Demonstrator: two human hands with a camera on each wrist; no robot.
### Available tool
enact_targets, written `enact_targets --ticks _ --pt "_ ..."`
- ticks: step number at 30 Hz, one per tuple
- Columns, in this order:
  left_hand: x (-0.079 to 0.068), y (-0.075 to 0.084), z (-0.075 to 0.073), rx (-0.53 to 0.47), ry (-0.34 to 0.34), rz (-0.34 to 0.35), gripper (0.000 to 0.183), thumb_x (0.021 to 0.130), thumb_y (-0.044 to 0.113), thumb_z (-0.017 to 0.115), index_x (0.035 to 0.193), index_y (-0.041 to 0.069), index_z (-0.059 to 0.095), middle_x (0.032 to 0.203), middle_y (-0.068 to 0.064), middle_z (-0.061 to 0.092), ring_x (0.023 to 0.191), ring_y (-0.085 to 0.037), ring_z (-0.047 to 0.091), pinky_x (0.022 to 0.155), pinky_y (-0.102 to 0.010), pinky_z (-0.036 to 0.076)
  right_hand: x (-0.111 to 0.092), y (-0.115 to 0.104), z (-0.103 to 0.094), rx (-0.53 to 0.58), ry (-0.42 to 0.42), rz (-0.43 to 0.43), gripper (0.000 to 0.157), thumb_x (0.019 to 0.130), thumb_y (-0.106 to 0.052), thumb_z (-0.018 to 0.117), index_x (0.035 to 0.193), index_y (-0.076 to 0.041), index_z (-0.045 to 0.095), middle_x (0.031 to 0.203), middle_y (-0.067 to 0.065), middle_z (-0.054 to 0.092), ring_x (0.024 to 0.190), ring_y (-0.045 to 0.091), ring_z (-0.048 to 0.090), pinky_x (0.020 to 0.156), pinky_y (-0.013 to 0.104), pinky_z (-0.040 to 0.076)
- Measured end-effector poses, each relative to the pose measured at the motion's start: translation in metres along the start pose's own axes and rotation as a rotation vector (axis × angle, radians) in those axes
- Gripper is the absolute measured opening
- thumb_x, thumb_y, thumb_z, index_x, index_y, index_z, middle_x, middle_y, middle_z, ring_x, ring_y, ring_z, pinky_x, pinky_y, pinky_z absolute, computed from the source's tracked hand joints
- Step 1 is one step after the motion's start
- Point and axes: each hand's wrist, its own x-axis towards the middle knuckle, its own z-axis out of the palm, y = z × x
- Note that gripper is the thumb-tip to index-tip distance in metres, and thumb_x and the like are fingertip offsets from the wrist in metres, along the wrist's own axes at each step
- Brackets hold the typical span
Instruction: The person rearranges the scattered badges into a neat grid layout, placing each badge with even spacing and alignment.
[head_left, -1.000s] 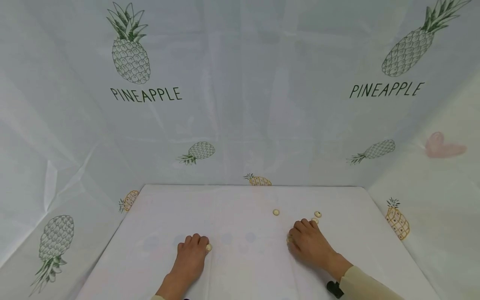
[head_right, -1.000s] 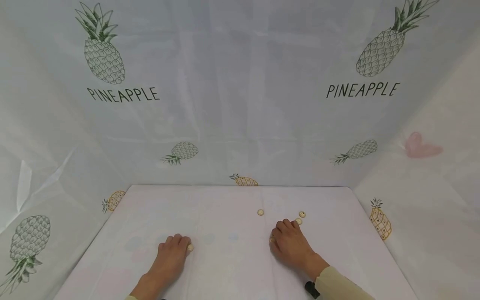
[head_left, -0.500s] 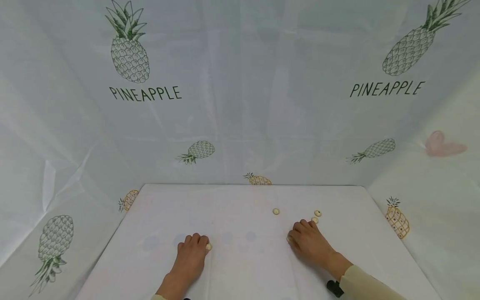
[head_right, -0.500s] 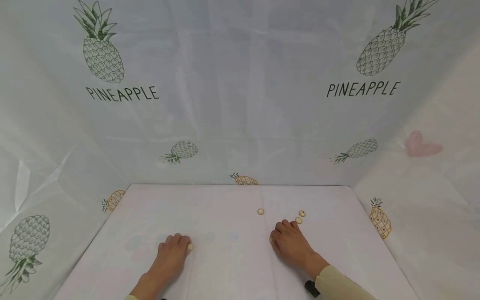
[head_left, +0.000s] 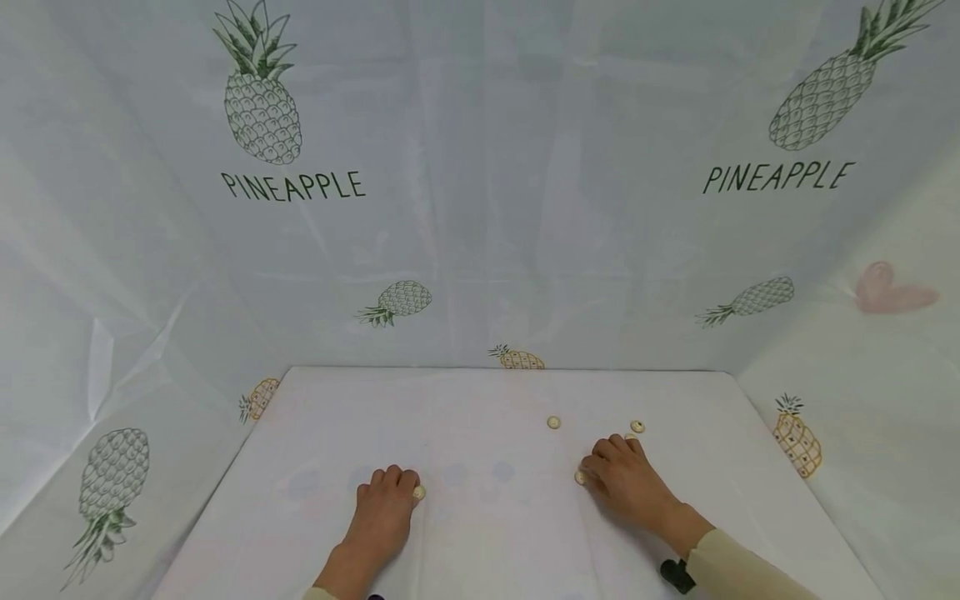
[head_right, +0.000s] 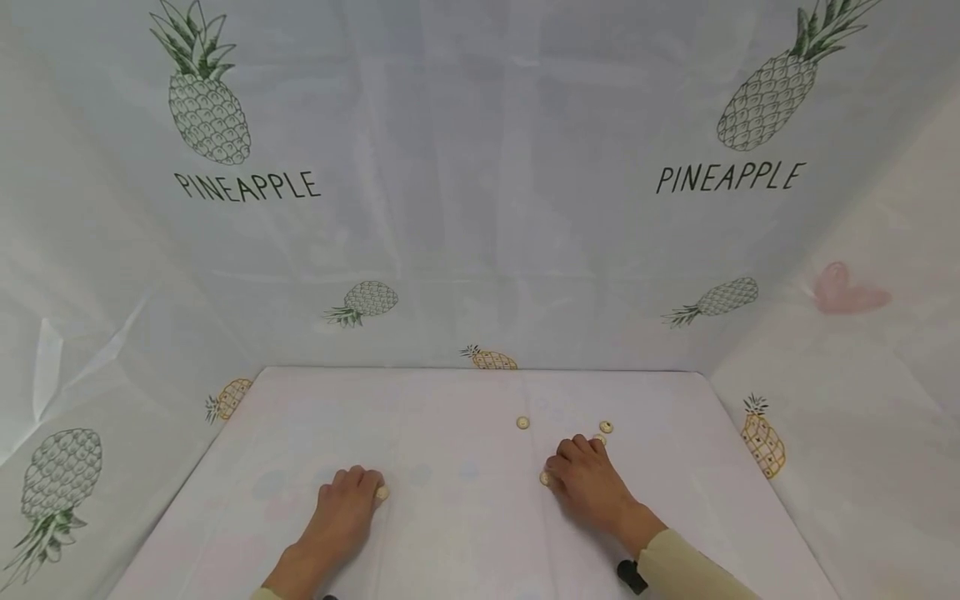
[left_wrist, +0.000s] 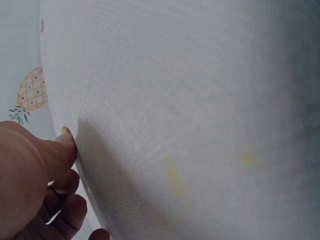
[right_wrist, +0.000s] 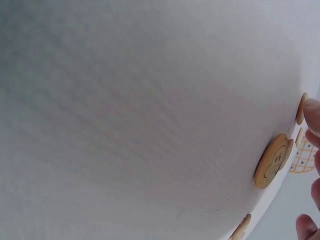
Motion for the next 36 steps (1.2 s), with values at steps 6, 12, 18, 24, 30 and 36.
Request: enact_targets --ticks 6,12,18,24,30,36 --pt "-0.001 -0.001 0.0 -0.012 0.0 0.013 0.02 0.097 0.02 0.076 0.111 0.01 0.066 0.101 -0.004 0.058 0.089 -0.02 0.048 0.078 -0.048 0.047 -0.002 0.001 0.002 -0.001 -0.028 0.005 0.024 0.08 -0.028 0.093 0.096 -0.022 0.076 0.095 -0.008 0.057 0.09 0.012 0.044 0.083 0.039 0.038" --pt "-0.001 -0.001 -0.001 -0.016 -0.01 0.009 0.018 0.098 0.02 0.074 0.11 0.011 0.065 0.101 -0.004 0.058 0.088 -0.02 0.047 0.078 -0.047 0.046 0.0 -0.001 0.0 0.014 -0.072 0.028 0.021 0.081 -0.031 0.092 0.093 -0.022 0.078 0.095 -0.009 0.056 0.09 0.011 0.042 0.082 0.038 0.036" --pt "-0.002 -0.001 -0.001 -0.019 -0.016 0.001 0.017 0.098 0.021 0.074 0.11 0.012 0.065 0.101 -0.004 0.058 0.089 -0.02 0.048 0.079 -0.049 0.047 0.002 -0.002 0.001 0.03 -0.077 0.031 0.018 0.082 -0.03 0.091 0.093 -0.021 0.08 0.092 -0.011 0.057 0.086 0.009 0.039 0.08 0.034 0.031" --pt "-0.001 -0.002 0.0 -0.011 -0.015 0.001 0.019 0.098 0.021 0.075 0.111 0.012 0.065 0.099 -0.003 0.057 0.089 -0.02 0.047 0.079 -0.047 0.046 0.008 -0.002 -0.002 0.052 -0.079 0.006 0.017 0.08 -0.024 0.092 0.089 -0.02 0.078 0.091 -0.01 0.058 0.086 0.01 0.043 0.08 0.037 0.035" --pt "-0.002 -0.001 0.001 -0.001 -0.01 0.014 0.02 0.098 0.022 0.074 0.112 0.012 0.065 0.102 -0.003 0.058 0.089 -0.02 0.047 0.078 -0.047 0.046 0.013 0.0 -0.001 -0.069 0.007 -0.144 0.026 0.073 -0.025 0.089 0.087 -0.017 0.068 0.094 -0.006 0.055 0.089 0.016 0.046 0.083 0.041 0.04" --pt "-0.002 0.0 0.001 0.004 0.007 0.022 0.02 0.097 0.022 0.075 0.111 0.012 0.065 0.1 -0.003 0.058 0.087 -0.02 0.046 0.076 -0.046 0.046 0.02 0.004 -0.001 -0.132 0.073 -0.222 0.029 0.079 -0.032 0.083 0.092 -0.013 0.065 0.095 0.0 0.059 0.089 0.02 0.05 0.086 0.044 0.044"
